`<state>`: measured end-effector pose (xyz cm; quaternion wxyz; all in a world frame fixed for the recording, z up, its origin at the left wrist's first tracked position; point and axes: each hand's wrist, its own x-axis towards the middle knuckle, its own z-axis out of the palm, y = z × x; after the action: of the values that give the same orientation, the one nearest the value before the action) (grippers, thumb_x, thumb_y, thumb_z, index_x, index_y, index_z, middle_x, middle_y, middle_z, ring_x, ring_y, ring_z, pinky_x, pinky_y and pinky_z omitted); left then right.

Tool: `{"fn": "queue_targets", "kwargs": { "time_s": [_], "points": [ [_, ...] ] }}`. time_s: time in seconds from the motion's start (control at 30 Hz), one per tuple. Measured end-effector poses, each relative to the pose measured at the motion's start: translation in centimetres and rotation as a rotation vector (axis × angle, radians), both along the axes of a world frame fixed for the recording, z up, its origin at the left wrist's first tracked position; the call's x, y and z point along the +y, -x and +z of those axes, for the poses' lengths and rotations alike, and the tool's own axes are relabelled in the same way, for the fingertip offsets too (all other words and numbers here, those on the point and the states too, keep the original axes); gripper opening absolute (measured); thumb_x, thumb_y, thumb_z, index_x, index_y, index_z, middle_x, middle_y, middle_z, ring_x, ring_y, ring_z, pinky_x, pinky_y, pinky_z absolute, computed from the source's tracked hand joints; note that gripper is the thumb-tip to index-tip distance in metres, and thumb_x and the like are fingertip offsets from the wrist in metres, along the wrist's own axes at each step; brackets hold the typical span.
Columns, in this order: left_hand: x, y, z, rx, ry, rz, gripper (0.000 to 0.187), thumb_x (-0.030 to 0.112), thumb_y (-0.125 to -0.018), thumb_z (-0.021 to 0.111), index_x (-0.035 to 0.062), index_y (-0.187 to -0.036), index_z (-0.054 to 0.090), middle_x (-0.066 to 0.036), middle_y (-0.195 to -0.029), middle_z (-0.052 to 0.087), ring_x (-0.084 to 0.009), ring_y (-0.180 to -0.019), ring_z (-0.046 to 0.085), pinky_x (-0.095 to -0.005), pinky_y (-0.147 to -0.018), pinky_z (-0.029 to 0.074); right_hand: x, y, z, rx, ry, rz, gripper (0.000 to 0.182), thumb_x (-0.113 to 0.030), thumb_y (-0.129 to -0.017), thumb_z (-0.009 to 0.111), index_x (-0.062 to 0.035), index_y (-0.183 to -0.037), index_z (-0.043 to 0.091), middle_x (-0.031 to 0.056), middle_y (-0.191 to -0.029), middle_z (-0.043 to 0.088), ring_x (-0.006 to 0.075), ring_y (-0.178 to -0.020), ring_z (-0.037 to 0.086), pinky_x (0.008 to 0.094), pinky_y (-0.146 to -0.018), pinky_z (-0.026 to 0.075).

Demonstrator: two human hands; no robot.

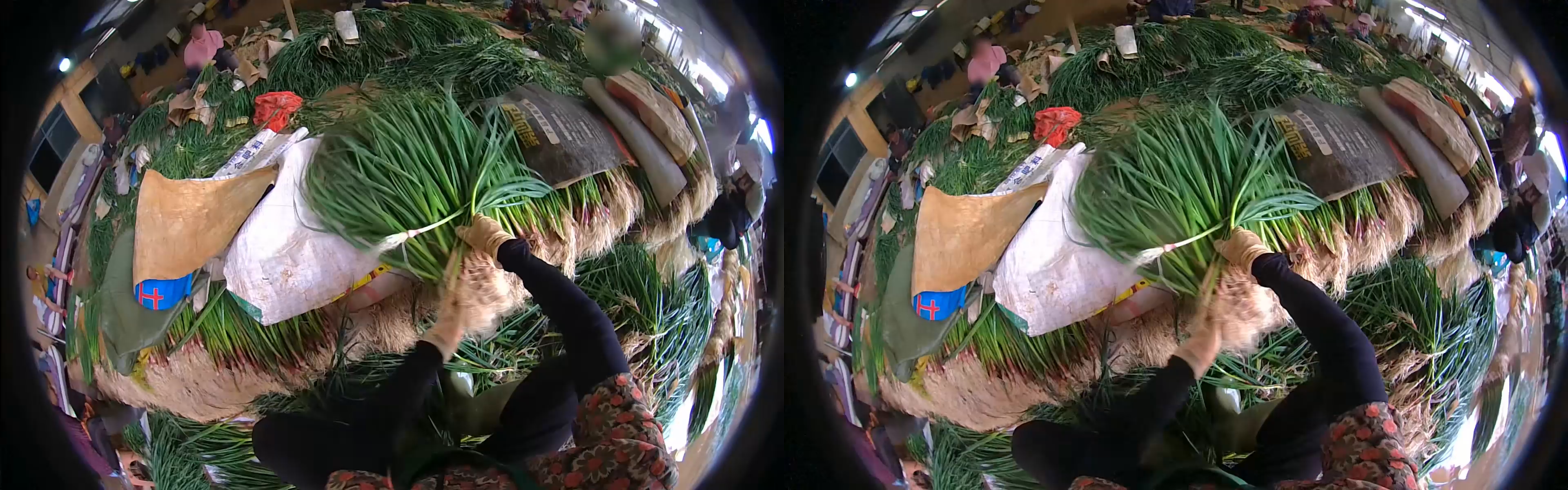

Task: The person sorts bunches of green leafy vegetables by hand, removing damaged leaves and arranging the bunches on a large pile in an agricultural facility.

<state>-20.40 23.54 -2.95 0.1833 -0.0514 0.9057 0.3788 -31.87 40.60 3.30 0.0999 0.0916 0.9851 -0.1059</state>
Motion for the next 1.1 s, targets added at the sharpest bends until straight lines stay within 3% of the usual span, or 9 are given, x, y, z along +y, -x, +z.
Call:
{"fn": "queue_targets", "kwargs": {
  "time_s": [0.13, 0.27, 0.33, 0.4, 0.63, 0.77, 0.9, 0.93, 1.1],
  "points": [
    [1.9, -2.7, -0.7, -0.111, -0.167, -0.277, 0.056, 0.034, -0.089, 0.053, 0.0038, -0.132, 0.034, -0.016, -0.135, 0.039, -0.0245, -0.123, 0.04, -0.0361, -0.099, 0.036, -2.8, -3.5, 5.1, 0.002, -0.219, 0.202, 0.054, -0.028, -0.085, 0.044, 0.0131, -0.119, 0.044, 0.0233, -0.095, 0.06, 0.0328, -0.083, 0.062, 0.0427, -0.068, 0.05],
    [-0.8, -4.4, -1.8, -0.406, -0.699, -0.329, 0.047, 0.029, -0.09, 0.052, 0.0049, -0.128, 0.041, -0.013, -0.131, 0.045, -0.021, -0.119, 0.045, -0.034, -0.094, 0.041, -4.6, -4.1, -2.8, -0.003, -0.68, 0.179, 0.051, -0.017, -0.088, 0.037, 0.0126, -0.129, 0.035, 0.0318, -0.112, 0.053, 0.0341, -0.086, 0.063, 0.0427, -0.062, 0.05],
    [-2.7, -5.5, -4.6, -0.559, -1.295, -0.079, 0.046, 0.031, -0.09, 0.051, 0.004, -0.127, 0.044, -0.011, -0.128, 0.05, -0.0207, -0.111, 0.052, -0.034, -0.091, 0.043, -2.4, -3.4, -2.4, 0.007, -0.272, 0.095, 0.064, -0.032, -0.086, 0.047, 0.0113, -0.131, 0.033, 0.0298, -0.114, 0.053, 0.0314, -0.088, 0.063, 0.0435, -0.067, 0.05],
    [-5.8, -6.4, -5.8, -0.502, -1.129, 0.226, 0.042, 0.029, -0.089, 0.052, 0.0062, -0.124, 0.047, -0.009, -0.117, 0.058, -0.0221, -0.099, 0.059, -0.0357, -0.086, 0.045, 0.9, -3.8, -1.0, 0.037, -0.09, 0.198, 0.079, -0.043, -0.078, 0.059, 0.0079, -0.132, 0.032, 0.028, -0.116, 0.053, 0.0297, -0.097, 0.061, 0.0386, -0.08, 0.05],
    [-10.0, -9.0, -5.0, -0.271, -1.302, 0.419, 0.045, 0.027, -0.089, 0.049, 0.0048, -0.128, 0.045, -0.015, -0.123, 0.053, -0.0243, -0.102, 0.058, -0.0356, -0.087, 0.047, 1.5, -14.5, 5.7, -0.165, 0.554, -0.363, 0.031, -0.008, -0.091, 0.049, -0.0062, -0.121, 0.049, 0.0091, -0.118, 0.052, 0.0124, -0.104, 0.051, 0.0256, -0.087, 0.045],
    [-10.4, -12.1, 3.5, -0.386, -1.49, 0.266, 0.05, 0.038, -0.093, 0.045, 0.0064, -0.131, 0.043, -0.009, -0.124, 0.053, -0.0198, -0.106, 0.056, -0.0328, -0.09, 0.044, -4.1, -20.0, -2.6, 0.257, 1.918, 0.043, 0.017, -0.004, -0.092, 0.047, -0.0015, -0.108, 0.052, 0.0093, -0.102, 0.058, 0.0198, -0.091, 0.055, 0.0334, -0.082, 0.047],
    [-11.8, -12.9, 6.3, -0.129, -1.393, 0.159, 0.039, 0.031, -0.096, 0.043, 0.0032, -0.122, 0.05, -0.011, -0.112, 0.059, -0.0168, -0.1, 0.057, -0.0332, -0.086, 0.045, -13.3, -25.8, 4.2, 0.138, 0.747, 0.561, 0.033, -0.025, -0.092, 0.051, -0.0052, -0.118, 0.054, 0.0136, -0.104, 0.062, 0.0227, -0.096, 0.059, 0.0325, -0.084, 0.047],
    [-12.6, -13.1, 8.3, -0.142, -1.494, 0.333, 0.038, 0.028, -0.095, 0.044, 0.0024, -0.122, 0.051, -0.011, -0.109, 0.06, -0.0175, -0.092, 0.058, -0.0331, -0.081, 0.047, -11.4, -23.5, -1.0, -0.06, 1.269, 0.39, 0.033, -0.025, -0.093, 0.05, -0.0056, -0.12, 0.053, 0.0118, -0.106, 0.062, 0.021, -0.094, 0.06, 0.0314, -0.081, 0.048],
    [-19.6, -14.6, 11.2, -0.17, -1.769, 0.272, 0.044, 0.024, -0.095, 0.043, 0.0086, -0.136, 0.036, -0.01, -0.101, 0.062, -0.0078, -0.051, 0.045, -0.0204, -0.042, 0.035, -8.0, -12.9, -2.2, 0.001, 1.53, 0.059, 0.046, -0.019, -0.089, 0.051, -0.01, -0.133, 0.038, 0.0084, -0.128, 0.05, 0.0165, -0.092, 0.058, 0.0296, -0.072, 0.05]
  ]
}}
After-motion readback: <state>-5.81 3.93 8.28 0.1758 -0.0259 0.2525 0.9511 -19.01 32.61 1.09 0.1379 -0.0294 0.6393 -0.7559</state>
